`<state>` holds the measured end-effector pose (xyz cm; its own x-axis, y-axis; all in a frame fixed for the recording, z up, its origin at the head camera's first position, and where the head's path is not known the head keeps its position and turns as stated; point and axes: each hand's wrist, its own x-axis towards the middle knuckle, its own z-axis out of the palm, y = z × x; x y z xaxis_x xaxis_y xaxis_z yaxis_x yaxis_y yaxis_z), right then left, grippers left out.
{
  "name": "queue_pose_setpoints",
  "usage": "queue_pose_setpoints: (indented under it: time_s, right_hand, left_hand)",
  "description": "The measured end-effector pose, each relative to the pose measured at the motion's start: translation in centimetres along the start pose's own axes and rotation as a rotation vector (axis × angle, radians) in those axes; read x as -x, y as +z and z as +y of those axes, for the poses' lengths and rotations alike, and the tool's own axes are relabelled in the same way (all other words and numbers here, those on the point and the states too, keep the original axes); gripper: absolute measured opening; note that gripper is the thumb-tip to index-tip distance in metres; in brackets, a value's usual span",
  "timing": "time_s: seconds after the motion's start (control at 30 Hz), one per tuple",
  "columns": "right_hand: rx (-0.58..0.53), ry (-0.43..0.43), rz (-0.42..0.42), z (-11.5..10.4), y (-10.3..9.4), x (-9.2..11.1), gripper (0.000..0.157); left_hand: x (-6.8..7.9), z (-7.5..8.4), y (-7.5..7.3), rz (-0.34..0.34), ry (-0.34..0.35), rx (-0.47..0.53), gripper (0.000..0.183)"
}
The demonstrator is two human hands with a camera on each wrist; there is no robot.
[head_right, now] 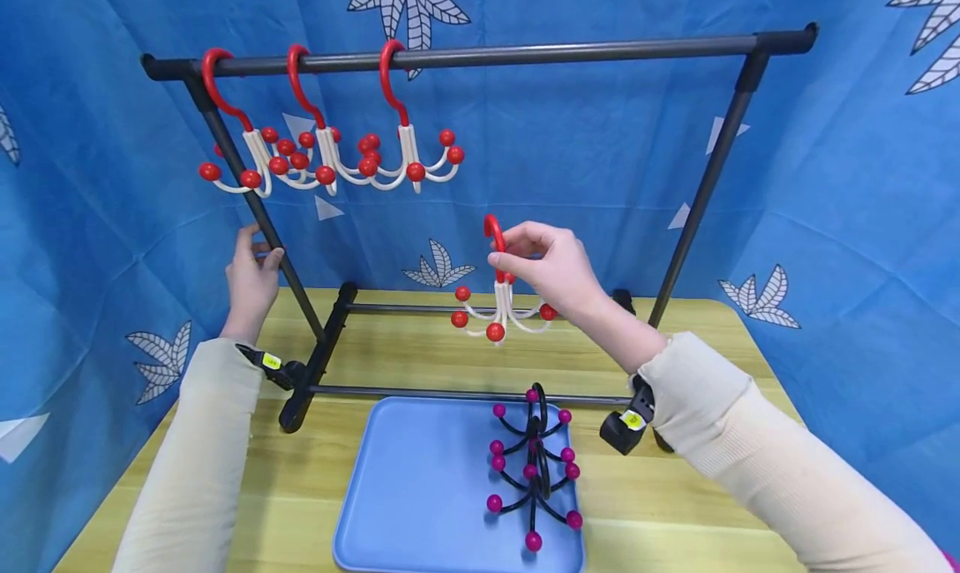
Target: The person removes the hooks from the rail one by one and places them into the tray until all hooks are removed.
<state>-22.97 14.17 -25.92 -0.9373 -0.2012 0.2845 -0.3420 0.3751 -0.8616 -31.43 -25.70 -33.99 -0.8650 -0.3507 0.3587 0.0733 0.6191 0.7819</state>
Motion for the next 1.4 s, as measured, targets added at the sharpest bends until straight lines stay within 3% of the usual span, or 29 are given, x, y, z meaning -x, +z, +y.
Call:
queue_pose_setpoints:
  time_s: [0.47,0.8,1.17,1.4]
  right_hand:
    - [0.054,0.076,-0.250,3.2,4.1,2.8,0.014]
    - [0.126,0.098,-0.340,5.4,6.3,4.2,0.010]
    - [0.257,0.095,-0.435,7.1,8.1,5.4,0.009]
    - [0.377,0.038,-0.468,8.1,8.5,6.1,0.012]
  left_hand:
    - [0.0,0.1,-0.2,-0.010,-0.011,0.002,0.046]
    - [0.0,-0.2,0.0,-0.014,-0.028,0.001,0.045]
    - [0.0,-0.1,0.2,-0.013,-0.001,0.006,0.044]
    - [-0.1,-0.2,0.2,-0.003,0.004,0.007,0.044]
